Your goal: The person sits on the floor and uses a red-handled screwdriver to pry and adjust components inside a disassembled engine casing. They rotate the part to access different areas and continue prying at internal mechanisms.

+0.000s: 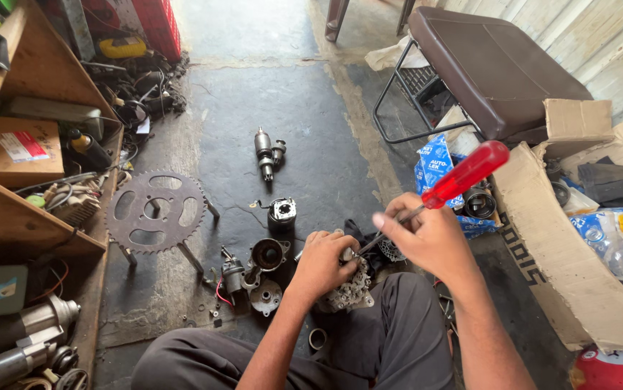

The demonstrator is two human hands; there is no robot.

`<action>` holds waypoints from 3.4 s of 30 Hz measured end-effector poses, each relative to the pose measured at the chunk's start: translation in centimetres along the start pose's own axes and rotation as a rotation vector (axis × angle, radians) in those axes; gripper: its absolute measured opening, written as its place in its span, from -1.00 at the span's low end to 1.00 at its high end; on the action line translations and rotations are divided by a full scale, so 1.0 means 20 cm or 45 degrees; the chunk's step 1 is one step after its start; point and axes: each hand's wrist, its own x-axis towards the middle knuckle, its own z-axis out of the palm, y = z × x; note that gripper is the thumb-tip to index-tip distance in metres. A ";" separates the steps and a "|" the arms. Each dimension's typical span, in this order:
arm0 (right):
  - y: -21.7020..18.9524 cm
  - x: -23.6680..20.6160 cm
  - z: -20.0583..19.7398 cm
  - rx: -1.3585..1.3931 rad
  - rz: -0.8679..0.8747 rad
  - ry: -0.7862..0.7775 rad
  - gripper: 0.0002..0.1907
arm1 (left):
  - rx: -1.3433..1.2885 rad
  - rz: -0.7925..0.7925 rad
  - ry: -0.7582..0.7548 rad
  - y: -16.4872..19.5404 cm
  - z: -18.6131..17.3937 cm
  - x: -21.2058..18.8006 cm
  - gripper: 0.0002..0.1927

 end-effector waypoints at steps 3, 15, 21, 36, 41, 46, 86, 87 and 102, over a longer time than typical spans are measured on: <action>-0.01 -0.01 0.00 -0.053 -0.213 0.123 -0.81 | -0.017 0.008 0.033 0.01 0.00 0.00 -0.78; -0.02 -0.14 -0.07 0.112 -0.286 0.246 -0.81 | -0.353 -0.094 0.177 0.05 -0.04 0.03 -0.74; -0.05 -0.14 -0.07 0.303 -0.545 0.234 -0.71 | -1.077 -0.665 0.321 -0.12 -0.13 0.03 -0.86; -0.02 -0.05 0.11 0.051 -0.549 0.199 -0.72 | -0.444 -0.311 0.044 -0.11 -0.09 -0.07 -0.78; -0.01 -0.04 0.12 0.012 -0.586 0.185 -0.74 | -0.447 -0.311 0.052 -0.09 -0.10 -0.07 -0.80; 0.03 -0.03 0.17 -0.038 -0.499 0.234 -0.83 | -0.428 -0.310 0.066 -0.05 -0.12 -0.07 -0.84; -0.29 0.12 -0.12 1.434 -0.582 -0.212 -0.67 | 0.007 -0.345 0.225 0.12 0.12 -0.28 0.10; -0.29 0.12 -0.12 1.393 -0.571 -0.192 -0.68 | 0.003 -0.363 0.189 0.12 0.12 -0.30 0.11; -0.31 0.16 -0.08 1.443 -0.729 -0.530 -0.56 | 0.025 -0.335 0.209 0.10 0.11 -0.28 0.08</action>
